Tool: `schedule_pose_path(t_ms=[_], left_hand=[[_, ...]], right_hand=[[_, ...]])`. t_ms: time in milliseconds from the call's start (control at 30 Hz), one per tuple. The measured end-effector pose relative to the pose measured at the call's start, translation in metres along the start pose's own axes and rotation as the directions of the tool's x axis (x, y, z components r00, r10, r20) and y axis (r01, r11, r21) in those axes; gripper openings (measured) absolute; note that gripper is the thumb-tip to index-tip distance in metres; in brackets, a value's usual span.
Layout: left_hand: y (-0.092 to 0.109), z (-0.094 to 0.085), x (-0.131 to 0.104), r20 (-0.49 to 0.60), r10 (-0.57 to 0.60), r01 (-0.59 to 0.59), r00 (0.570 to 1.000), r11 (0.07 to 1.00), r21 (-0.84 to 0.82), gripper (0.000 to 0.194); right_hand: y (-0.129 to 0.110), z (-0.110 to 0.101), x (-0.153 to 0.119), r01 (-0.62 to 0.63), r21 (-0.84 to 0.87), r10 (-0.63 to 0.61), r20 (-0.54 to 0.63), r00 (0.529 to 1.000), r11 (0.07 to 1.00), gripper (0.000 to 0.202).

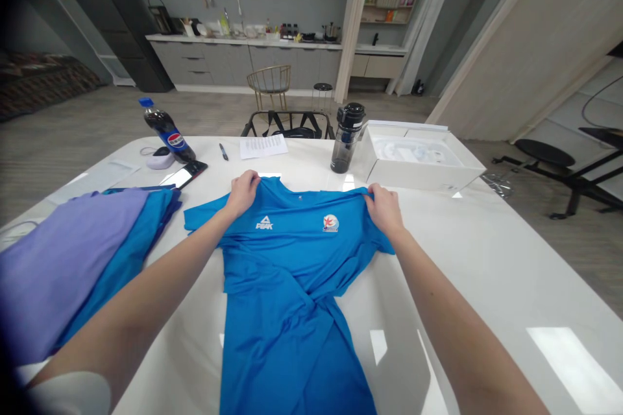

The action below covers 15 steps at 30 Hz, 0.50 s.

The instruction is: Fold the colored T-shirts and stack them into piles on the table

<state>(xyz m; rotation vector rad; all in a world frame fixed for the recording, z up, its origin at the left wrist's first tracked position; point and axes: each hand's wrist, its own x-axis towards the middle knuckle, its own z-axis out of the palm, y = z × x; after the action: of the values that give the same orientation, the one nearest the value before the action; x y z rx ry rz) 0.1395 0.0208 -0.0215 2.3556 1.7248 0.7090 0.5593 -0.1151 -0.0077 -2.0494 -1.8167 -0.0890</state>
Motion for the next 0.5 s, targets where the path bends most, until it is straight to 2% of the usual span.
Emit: schedule_pose_path(t_ms=[33, 100, 167, 267, 333, 433, 500], left_hand=[[0.001, 0.0, 0.001, -0.04, 0.014, -0.014, 0.999, 1.0, -0.007, 0.029], [0.005, 0.004, 0.003, -0.054, -0.034, 0.036, 0.998, 0.999, 0.031, 0.03], [0.007, 0.01, 0.005, -0.02, -0.142, 0.143, 0.99, 0.985, 0.098, 0.03], [0.002, 0.016, 0.003, 0.001, -0.234, 0.231, 0.972, 0.959, 0.163, 0.041], [-0.009, 0.014, -0.005, 0.005, -0.207, 0.203, 0.978, 0.961, 0.187, 0.047], [-0.036, 0.0, -0.025, 0.004, -0.128, 0.123, 0.992, 0.959, 0.255, 0.052], [-0.055, -0.014, -0.041, 0.075, -0.055, 0.029, 0.996, 0.951, 0.307, 0.051]], right_hand=[[-0.003, 0.001, -0.002, 0.01, -0.01, -0.011, -0.073, 0.997, 1.0, 0.026], [-0.008, 0.006, -0.002, -0.029, -0.042, 0.024, -0.112, 0.993, 0.999, 0.029], [-0.011, 0.014, 0.002, -0.152, -0.07, 0.146, -0.075, 0.986, 0.986, 0.039], [-0.005, 0.022, 0.008, -0.365, -0.05, 0.366, 0.014, 0.93, 0.93, 0.057], [0.007, 0.022, 0.006, -0.416, -0.047, 0.418, 0.062, 0.906, 0.908, 0.061], [0.032, 0.016, -0.007, -0.357, -0.121, 0.37, 0.113, 0.922, 0.926, 0.058], [0.048, 0.013, -0.017, -0.321, -0.152, 0.344, 0.163, 0.925, 0.935, 0.049]])
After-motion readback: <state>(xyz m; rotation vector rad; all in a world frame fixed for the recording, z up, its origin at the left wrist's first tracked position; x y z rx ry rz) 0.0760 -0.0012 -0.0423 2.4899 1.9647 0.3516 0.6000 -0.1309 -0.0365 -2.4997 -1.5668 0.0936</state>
